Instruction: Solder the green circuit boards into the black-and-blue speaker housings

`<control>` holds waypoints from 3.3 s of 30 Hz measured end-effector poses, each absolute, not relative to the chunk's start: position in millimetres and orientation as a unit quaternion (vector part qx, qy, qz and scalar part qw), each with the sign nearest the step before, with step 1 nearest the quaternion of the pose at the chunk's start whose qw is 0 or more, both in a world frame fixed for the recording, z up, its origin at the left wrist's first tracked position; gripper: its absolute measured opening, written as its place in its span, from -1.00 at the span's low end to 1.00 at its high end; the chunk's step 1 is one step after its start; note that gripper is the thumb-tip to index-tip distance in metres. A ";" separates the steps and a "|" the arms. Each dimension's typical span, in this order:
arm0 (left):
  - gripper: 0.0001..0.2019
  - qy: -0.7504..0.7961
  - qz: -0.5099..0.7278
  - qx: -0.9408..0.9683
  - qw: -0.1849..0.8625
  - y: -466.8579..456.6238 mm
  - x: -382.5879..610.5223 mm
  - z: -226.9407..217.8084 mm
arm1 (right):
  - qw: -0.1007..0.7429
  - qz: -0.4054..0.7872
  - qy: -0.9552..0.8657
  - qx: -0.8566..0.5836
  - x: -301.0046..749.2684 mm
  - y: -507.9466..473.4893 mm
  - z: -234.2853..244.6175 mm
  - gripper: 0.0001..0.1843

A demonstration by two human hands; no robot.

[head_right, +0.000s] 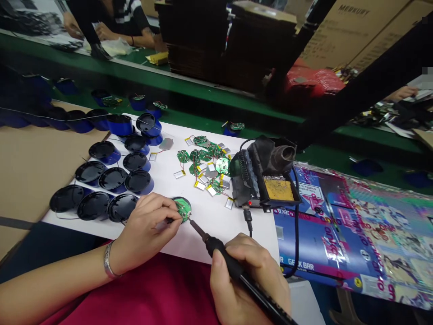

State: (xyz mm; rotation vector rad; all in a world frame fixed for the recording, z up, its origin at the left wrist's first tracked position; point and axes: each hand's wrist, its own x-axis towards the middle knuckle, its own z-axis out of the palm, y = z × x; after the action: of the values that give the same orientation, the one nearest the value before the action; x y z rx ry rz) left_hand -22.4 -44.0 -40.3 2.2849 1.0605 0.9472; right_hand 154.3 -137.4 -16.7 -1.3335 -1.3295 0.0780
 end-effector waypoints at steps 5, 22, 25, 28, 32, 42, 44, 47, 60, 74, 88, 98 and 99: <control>-0.88 0.388 0.344 0.821 0.239 -44.2 -22.2 -41.9 | 0.550 0.047 -0.618 -0.559 155.4 -136.7 -17.9 -0.81; -0.86 0.398 0.331 0.828 0.215 -44.3 -19.5 -41.3 | 0.507 0.065 -0.686 -0.517 156.8 -131.6 -10.5 -0.73; -0.85 0.404 0.330 0.827 0.210 -44.5 -18.8 -40.7 | 0.506 0.056 -0.691 -0.514 156.9 -130.3 -7.6 -0.73; -0.85 0.408 0.327 0.827 0.208 -44.5 -18.2 -40.7 | 0.498 0.063 -0.695 -0.514 158.1 -131.5 -8.1 -0.72; -0.85 0.409 0.322 0.828 0.210 -44.4 -17.7 -41.2 | 0.488 0.077 -0.707 -0.506 161.6 -133.8 -11.1 -0.67; -0.85 0.415 0.304 0.833 0.203 -44.8 -17.0 -39.8 | 0.422 0.092 -0.755 -0.494 170.0 -137.2 -13.0 -0.63; -0.85 0.415 0.302 0.835 0.200 -44.7 -16.7 -40.2 | 0.428 0.082 -0.749 -0.498 170.5 -137.9 -13.2 -0.62; -0.85 0.414 0.303 0.836 0.194 -44.0 -16.1 -41.0 | 0.410 0.083 -0.765 -0.490 172.4 -137.6 -13.4 -0.59; -0.85 0.418 0.302 0.836 0.187 -43.8 -14.4 -40.5 | 0.397 0.091 -0.780 -0.475 176.2 -138.1 -15.1 -0.56; -0.84 0.415 0.296 0.839 0.188 -43.2 -14.6 -40.3 | 0.382 0.089 -0.784 -0.481 175.3 -138.7 -15.9 -0.55; -0.85 0.414 0.297 0.840 0.188 -42.7 -15.8 -38.8 | 0.552 -0.093 -0.606 -0.565 156.7 -131.8 -4.7 -0.80; -0.84 0.415 0.279 0.842 0.199 -42.7 -16.7 -35.9 | 0.468 -0.041 -0.705 -0.532 161.4 -108.6 -31.2 -0.55; -0.84 0.416 0.277 0.843 0.200 -42.7 -16.8 -35.6 | 0.471 -0.028 -0.712 -0.520 161.4 -106.0 -33.4 -0.55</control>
State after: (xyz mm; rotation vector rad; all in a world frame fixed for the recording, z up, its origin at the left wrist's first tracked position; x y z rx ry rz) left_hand -16.8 -42.7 -35.6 2.3554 1.1632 0.7750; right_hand 161.4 -106.0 -33.4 -1.2731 -1.7454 -0.0695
